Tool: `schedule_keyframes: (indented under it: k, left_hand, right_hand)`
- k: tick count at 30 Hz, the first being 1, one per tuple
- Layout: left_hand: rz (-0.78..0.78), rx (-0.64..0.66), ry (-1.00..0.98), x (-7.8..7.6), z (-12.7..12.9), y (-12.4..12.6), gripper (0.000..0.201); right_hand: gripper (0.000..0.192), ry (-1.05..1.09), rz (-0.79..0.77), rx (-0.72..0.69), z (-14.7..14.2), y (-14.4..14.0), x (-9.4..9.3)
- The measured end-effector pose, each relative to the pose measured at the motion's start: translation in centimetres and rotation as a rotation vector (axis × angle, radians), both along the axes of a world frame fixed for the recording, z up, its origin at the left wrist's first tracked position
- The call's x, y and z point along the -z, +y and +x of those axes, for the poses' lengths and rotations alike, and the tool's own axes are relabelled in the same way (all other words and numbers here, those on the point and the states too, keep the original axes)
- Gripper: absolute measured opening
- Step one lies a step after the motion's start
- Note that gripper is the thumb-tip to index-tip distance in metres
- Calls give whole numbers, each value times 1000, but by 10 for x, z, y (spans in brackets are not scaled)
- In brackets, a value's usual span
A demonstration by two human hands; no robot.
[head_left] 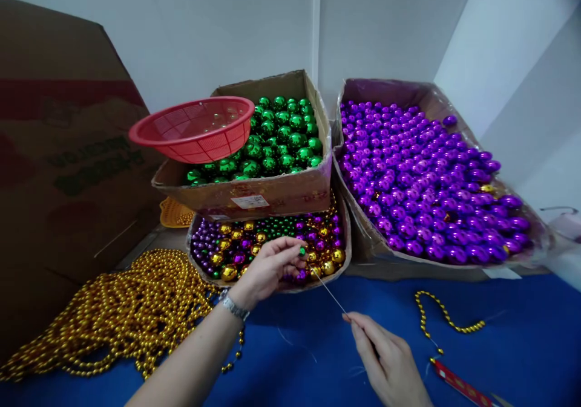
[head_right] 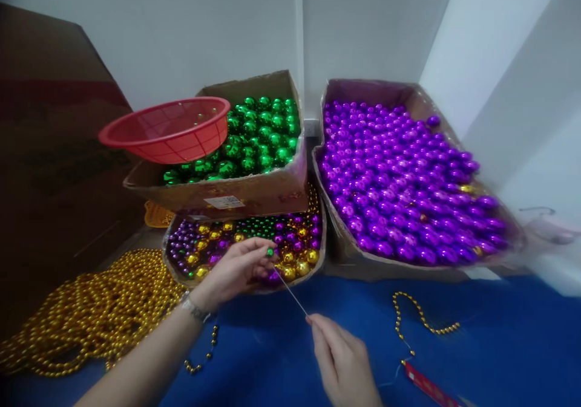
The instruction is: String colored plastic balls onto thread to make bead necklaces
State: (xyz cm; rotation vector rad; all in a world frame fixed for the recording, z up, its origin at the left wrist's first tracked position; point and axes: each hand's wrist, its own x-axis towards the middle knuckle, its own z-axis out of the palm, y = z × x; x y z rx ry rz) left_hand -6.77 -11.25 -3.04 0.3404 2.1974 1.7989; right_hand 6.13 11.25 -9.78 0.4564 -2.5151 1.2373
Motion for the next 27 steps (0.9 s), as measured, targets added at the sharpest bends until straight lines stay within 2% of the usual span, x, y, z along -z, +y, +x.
schedule_keyframes:
  k: [2,5,17,21,27]
  left_hand:
    - [352,-17,-223,1,17,3,28]
    - [525,-39,-348,4,30,5,24]
    - [707,-129,-450,9,39,0,24]
    - [753,-122,-452,10,43,1,19]
    - [796,-123,-506,12,48,7,25]
  right_hand:
    - [23,34,11,-8,-1,-2,1]
    - [23,59,27,-11,-1,-3,2]
    - [25,61,56,-11,3,-4,-2]
    - [25,61,66,-30,4,-4,-2]
    - [25,93,86,-40,5,-8,-1]
